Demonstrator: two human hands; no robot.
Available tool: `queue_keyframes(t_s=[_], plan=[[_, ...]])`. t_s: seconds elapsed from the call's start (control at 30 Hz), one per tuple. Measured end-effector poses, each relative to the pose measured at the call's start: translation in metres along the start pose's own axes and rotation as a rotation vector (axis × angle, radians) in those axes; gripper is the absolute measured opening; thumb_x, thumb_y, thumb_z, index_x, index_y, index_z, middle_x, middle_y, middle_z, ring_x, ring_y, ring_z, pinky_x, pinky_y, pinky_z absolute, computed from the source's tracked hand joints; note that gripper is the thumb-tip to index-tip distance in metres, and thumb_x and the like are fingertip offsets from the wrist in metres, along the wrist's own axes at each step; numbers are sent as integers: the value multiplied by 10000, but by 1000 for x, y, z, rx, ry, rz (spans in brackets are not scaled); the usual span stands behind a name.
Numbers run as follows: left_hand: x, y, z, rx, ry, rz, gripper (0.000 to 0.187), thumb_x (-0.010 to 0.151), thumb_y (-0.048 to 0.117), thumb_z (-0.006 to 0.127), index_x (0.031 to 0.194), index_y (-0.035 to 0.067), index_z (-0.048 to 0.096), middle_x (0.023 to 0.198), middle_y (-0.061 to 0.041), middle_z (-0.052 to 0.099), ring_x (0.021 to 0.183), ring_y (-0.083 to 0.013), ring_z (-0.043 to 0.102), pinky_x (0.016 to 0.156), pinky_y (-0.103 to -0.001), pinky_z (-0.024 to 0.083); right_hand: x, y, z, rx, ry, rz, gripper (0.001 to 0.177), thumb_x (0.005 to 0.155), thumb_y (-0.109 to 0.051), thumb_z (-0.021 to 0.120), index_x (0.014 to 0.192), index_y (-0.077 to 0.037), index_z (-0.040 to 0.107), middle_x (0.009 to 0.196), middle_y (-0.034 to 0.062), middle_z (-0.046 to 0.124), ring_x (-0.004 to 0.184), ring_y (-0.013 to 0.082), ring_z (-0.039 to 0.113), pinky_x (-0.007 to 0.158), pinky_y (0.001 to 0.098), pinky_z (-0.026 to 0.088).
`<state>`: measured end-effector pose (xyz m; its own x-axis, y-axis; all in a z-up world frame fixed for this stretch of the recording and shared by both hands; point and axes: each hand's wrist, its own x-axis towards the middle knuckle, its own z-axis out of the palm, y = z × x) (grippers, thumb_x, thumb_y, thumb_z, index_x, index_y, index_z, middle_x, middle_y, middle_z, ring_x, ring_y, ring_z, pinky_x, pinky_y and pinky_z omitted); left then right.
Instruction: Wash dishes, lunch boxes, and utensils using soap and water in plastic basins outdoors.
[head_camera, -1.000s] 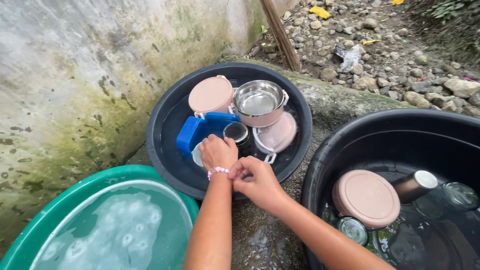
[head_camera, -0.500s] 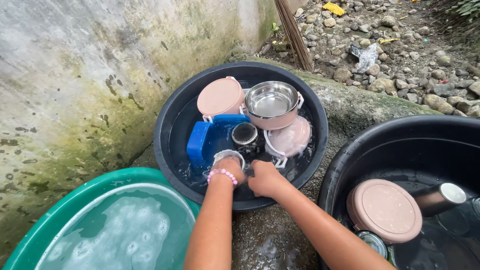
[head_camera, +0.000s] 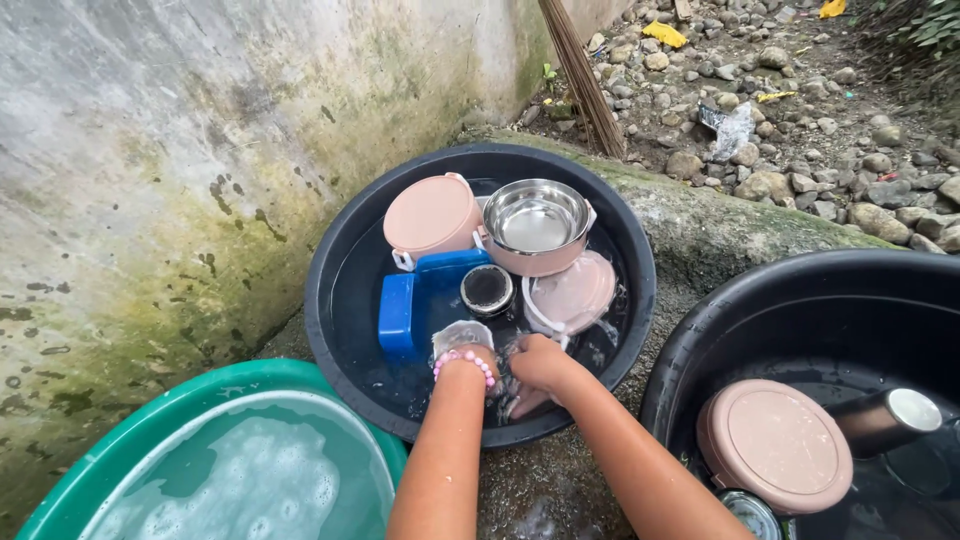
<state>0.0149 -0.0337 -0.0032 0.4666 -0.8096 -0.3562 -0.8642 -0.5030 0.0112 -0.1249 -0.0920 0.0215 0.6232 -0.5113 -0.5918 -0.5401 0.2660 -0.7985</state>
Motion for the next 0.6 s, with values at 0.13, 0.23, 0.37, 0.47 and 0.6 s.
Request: queue_keyframes(t_s=[0.13, 0.23, 0.37, 0.47, 0.6], plan=[[0, -6, 1, -272, -262, -157, 288, 879, 312, 609, 931, 86, 781, 936, -93, 801, 855, -290, 768, 730, -487, 576, 19, 9, -3, 127, 35, 65, 427, 1004, -285, 531, 1375, -76, 500, 1066, 190, 641, 864, 374, 711, 672, 485, 670], [-11, -3, -17, -550, 194, -25, 252, 757, 225, 799, 899, 19, 765, 921, -206, 704, 846, -371, 741, 759, -471, 557, 6, -6, -5, 235, 44, 137, 525, 1011, -483, 480, 1339, -79, 550, 1116, 154, 659, 918, 368, 711, 695, 521, 631], [-62, 46, -66, -1303, 61, -209, 219, 788, 120, 775, 930, -45, 741, 951, -238, 762, 848, -399, 765, 710, -595, 550, -22, -29, -18, 514, -34, 120, 558, 940, -550, 493, 1250, -102, 613, 1056, 158, 721, 862, 371, 728, 663, 562, 590], [-80, 65, -67, -1399, 195, -242, 370, 764, 64, 781, 1069, -17, 588, 1059, -231, 710, 980, -351, 724, 831, -469, 576, -14, -23, -28, 815, 42, -22, 500, 885, -488, 676, 1178, -83, 658, 1034, 149, 739, 843, 321, 733, 699, 513, 601], [-91, 53, -58, -603, 387, 508, 343, 701, 14, 707, 1032, -75, 707, 1006, -289, 727, 991, -408, 715, 892, -444, 550, -30, -33, -28, 1036, 304, -98, 470, 794, -333, 829, 1106, -2, 711, 983, 140, 763, 799, 283, 746, 715, 475, 623]])
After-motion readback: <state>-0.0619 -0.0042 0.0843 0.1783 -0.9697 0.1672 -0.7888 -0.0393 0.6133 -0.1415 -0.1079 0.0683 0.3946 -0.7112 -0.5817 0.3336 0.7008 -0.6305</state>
